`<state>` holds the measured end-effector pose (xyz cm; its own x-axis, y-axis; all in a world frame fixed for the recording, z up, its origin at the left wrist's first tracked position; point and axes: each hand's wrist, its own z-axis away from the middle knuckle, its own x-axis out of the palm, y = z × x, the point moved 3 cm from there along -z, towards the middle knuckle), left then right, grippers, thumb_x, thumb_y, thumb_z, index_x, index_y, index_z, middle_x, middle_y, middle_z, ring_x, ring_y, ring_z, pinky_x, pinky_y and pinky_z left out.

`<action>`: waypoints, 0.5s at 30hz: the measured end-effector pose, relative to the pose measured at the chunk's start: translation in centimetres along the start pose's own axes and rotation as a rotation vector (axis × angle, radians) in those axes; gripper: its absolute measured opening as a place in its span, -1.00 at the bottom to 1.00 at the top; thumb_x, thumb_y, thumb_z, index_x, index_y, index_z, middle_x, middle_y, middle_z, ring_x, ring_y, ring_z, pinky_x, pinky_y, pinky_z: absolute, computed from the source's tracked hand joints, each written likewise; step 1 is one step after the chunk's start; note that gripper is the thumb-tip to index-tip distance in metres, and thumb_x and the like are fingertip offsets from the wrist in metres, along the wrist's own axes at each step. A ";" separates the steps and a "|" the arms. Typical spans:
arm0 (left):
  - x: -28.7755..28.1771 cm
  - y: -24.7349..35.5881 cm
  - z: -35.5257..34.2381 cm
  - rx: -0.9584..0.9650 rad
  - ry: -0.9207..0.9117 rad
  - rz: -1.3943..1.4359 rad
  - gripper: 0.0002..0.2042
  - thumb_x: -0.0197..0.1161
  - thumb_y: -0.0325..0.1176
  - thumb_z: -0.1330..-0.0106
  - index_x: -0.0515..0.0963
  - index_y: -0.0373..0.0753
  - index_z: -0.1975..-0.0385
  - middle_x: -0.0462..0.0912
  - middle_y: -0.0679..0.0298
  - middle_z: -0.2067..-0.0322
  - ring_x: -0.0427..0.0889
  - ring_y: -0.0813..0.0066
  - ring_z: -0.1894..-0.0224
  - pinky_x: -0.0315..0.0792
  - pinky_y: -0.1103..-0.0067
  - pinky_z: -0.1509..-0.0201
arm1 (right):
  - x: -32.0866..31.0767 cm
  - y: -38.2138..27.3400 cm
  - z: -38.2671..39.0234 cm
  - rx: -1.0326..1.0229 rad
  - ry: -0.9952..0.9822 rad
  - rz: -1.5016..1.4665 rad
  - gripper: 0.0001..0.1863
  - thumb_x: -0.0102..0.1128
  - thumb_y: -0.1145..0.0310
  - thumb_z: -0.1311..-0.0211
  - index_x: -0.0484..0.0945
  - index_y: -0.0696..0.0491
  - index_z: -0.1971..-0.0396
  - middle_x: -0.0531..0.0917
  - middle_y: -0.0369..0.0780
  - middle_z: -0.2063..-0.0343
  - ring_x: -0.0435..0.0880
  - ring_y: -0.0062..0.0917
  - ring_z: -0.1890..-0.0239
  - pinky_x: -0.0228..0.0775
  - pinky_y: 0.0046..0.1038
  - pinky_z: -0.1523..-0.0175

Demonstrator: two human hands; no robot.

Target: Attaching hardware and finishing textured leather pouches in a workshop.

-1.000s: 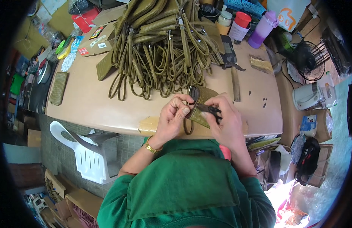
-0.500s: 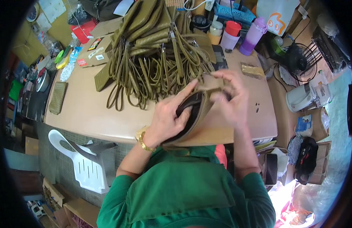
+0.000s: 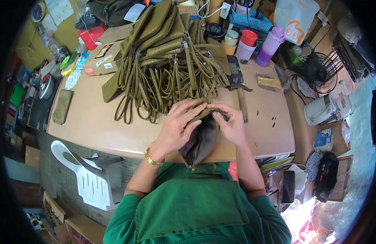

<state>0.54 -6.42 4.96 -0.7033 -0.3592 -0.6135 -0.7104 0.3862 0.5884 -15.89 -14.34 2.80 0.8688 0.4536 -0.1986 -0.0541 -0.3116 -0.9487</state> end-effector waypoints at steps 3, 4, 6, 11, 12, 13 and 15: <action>-1.3 -0.3 0.0 0.050 -0.001 0.106 -0.72 0.18 -0.42 -0.26 0.59 -0.26 0.04 0.61 0.13 0.40 0.52 0.21 0.35 0.40 0.48 0.18 | 0.2 0.6 -0.4 0.013 -0.191 -0.181 -0.81 0.10 0.52 -0.26 0.57 0.22 0.16 0.64 -0.30 0.31 0.54 -0.68 0.22 0.39 -0.58 0.06; -1.7 -0.6 0.1 -0.079 -0.073 0.175 -0.75 0.18 -0.40 -0.27 0.60 -0.29 0.09 0.61 0.10 0.39 0.53 0.19 0.34 0.42 0.46 0.19 | 0.7 1.1 -0.3 0.078 -0.215 -0.277 -0.82 0.15 0.52 -0.23 0.58 0.21 0.18 0.63 -0.31 0.31 0.53 -0.68 0.21 0.39 -0.59 0.06; -1.4 -1.0 0.3 -0.233 -0.116 0.313 -0.77 0.14 -0.35 -0.31 0.60 -0.35 0.16 0.61 0.07 0.41 0.55 0.23 0.38 0.43 0.45 0.21 | 1.5 1.3 -0.1 0.144 -0.237 -0.373 -0.82 0.20 0.52 -0.20 0.59 0.21 0.19 0.61 -0.32 0.31 0.52 -0.68 0.21 0.39 -0.59 0.06; -0.6 -1.0 1.4 -0.291 0.012 0.477 -0.80 0.16 -0.39 -0.31 0.59 -0.38 0.20 0.52 0.16 0.50 0.47 0.38 0.41 0.37 0.51 0.25 | 1.5 -2.0 0.0 -0.144 0.069 0.007 -0.77 0.34 0.59 -0.02 0.62 0.14 0.26 0.55 -0.31 0.42 0.56 -0.62 0.28 0.40 -0.59 0.15; -0.6 -0.7 1.4 -0.278 0.013 0.445 -0.81 0.16 -0.40 -0.32 0.59 -0.39 0.23 0.49 0.19 0.52 0.44 0.42 0.41 0.35 0.53 0.26 | 1.7 -1.9 0.2 -0.140 0.069 0.006 -0.77 0.34 0.59 -0.02 0.62 0.14 0.26 0.55 -0.31 0.42 0.56 -0.62 0.28 0.40 -0.59 0.15; -0.2 -0.6 1.4 -0.279 0.011 0.446 -0.81 0.16 -0.40 -0.32 0.59 -0.39 0.23 0.49 0.19 0.52 0.44 0.42 0.41 0.35 0.53 0.26 | 1.8 -2.0 0.3 -0.182 0.072 0.125 -0.81 0.33 0.60 -0.01 0.62 0.15 0.31 0.55 -0.30 0.44 0.57 -0.60 0.29 0.41 -0.57 0.20; 0.6 -1.0 1.7 -0.263 0.001 0.515 -0.83 0.17 -0.41 -0.32 0.58 -0.42 0.33 0.42 0.23 0.54 0.38 0.45 0.42 0.32 0.58 0.27 | 2.2 -2.3 0.6 -0.221 0.075 0.245 -0.85 0.33 0.60 0.00 0.63 0.15 0.37 0.54 -0.29 0.45 0.59 -0.58 0.31 0.41 -0.55 0.25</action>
<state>0.90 -5.57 3.12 -0.9600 -0.1818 -0.2131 -0.2591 0.2872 0.9222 -14.16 -12.11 4.36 0.8773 0.2831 -0.3875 -0.1645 -0.5811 -0.7970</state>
